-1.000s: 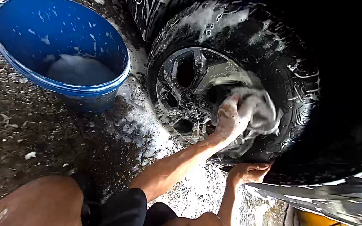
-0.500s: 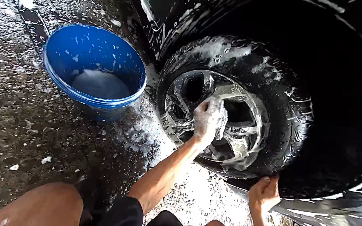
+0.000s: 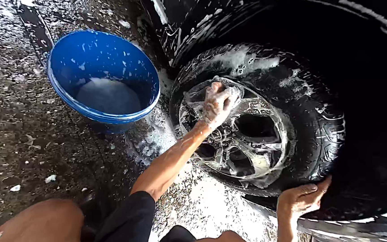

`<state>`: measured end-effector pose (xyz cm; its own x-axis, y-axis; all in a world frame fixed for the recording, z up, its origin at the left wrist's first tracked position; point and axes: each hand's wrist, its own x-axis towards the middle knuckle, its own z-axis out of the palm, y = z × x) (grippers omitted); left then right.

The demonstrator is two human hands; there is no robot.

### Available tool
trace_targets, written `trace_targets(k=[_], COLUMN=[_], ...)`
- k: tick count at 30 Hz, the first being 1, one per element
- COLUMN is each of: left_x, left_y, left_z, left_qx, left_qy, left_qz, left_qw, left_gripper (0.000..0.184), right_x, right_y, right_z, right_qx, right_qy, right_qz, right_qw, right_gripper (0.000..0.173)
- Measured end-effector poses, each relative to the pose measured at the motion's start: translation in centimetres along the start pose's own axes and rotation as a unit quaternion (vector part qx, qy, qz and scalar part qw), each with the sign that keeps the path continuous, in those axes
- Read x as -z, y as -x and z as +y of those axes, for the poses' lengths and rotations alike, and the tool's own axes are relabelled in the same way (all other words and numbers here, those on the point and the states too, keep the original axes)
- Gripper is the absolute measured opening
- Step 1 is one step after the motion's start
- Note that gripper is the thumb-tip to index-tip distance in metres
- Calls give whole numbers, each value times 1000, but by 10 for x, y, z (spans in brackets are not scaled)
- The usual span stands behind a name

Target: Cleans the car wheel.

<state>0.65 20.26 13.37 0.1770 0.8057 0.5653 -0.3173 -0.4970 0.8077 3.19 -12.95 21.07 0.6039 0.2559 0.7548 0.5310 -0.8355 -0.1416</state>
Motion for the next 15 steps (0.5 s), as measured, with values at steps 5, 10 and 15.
trace_targets(k=[5,10,15], left_x=[-8,-3,-14], left_y=[1,59,44], left_z=[6,-13,-5], left_qx=[-44,61,177], left_qy=[37,51,78], left_qz=[-4,-10,-9], left_qw=[998,997,981], left_gripper=[18,21,39], right_x=[-18,-28,-35], right_y=[4,4,3], right_z=[4,-7,-6], right_qx=[-22,-86,-119], right_qy=[-73,-47,-57], right_qz=[72,114,133], right_qw=[994,989,982], right_gripper=[53,49,51])
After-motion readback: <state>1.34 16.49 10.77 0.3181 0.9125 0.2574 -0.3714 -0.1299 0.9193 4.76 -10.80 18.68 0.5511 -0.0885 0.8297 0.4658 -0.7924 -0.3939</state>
